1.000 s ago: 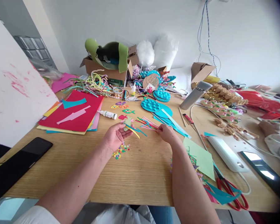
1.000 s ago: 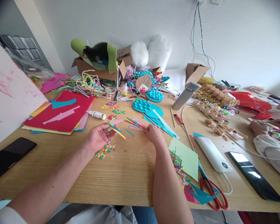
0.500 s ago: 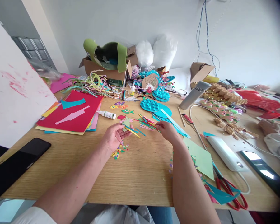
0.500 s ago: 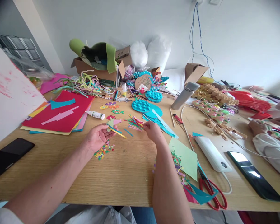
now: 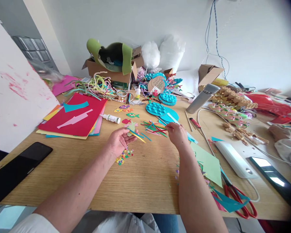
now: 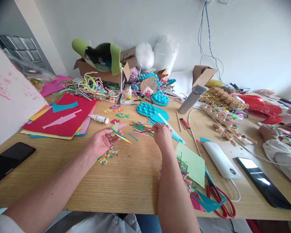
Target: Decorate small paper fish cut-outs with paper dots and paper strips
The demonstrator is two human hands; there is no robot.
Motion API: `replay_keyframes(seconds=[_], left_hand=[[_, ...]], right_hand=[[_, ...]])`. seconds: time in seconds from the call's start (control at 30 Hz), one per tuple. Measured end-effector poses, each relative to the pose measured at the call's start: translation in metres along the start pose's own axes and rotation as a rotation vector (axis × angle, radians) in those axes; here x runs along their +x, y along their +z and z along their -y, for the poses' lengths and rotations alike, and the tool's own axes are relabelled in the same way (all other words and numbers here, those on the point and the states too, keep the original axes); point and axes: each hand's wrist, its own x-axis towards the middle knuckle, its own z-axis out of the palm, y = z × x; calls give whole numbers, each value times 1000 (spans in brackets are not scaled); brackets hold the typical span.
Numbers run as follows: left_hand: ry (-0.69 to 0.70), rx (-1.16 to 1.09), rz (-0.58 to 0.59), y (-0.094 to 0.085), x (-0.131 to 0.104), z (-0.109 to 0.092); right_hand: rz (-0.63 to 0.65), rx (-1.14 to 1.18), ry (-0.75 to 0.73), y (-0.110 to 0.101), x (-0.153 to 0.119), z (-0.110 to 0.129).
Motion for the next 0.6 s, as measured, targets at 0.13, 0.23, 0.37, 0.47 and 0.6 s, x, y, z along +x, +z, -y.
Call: replay_keyframes(seconds=[0.13,0.23,0.37,0.47,0.6], left_hand=[[-19,-15,6,1,-1,0],[-20,-16,14,1,-1,0],[-23,-17,26,-1,0,1],[-43,-27,38,-2,1,1],[-70,-34,45,-1,0,-1]], right_hand=[[-122,-44,-126,-2,-4,4],[-179,-67,-175,-5,-5,7],[-196,-86,-212,-8,-5,8],[-190,-52,-243,-12,-5,11],[-181,198,-192,-18,-4,18]])
